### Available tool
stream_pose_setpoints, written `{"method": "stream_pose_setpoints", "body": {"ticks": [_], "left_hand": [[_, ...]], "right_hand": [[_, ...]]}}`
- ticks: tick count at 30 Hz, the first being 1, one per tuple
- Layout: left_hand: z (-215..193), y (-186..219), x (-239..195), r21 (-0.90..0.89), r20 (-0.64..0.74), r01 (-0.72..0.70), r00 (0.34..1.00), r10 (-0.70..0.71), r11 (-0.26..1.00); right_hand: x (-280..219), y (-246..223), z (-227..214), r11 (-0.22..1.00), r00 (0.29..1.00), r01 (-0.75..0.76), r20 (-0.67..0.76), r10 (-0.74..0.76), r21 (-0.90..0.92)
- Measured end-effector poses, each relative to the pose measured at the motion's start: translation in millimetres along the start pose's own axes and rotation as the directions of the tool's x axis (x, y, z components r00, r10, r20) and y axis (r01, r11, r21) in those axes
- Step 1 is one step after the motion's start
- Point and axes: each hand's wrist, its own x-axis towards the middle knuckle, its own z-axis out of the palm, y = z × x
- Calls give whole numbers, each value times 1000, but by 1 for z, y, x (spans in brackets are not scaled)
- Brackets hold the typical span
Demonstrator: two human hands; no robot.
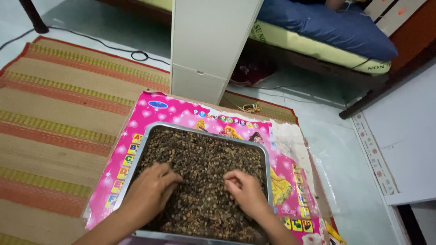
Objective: The person sits on the floor and uses both hands to sift through a large tray of dark seeds. They pick out specific items and place them on a pink mat to the right of the tray.
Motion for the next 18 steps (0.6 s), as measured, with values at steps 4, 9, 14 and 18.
{"method": "stream_pose_setpoints", "body": {"ticks": [4,9,14,18], "left_hand": [[11,10,13,-46,8,-75,997,76,996],[17,32,33,86,-11,-235,972,236,968],[-9,25,26,59,-117,-77,990,84,995],[-11,8,4,-39,1,119,993,-119,992]], "right_hand": [[-8,-11,-11,988,993,-111,42,107,108],[-7,-24,10,793,875,484,204,-439,-370],[-2,2,11,692,766,631,141,-627,-351],[0,26,-1,891,992,10,107,-66,453]]}}
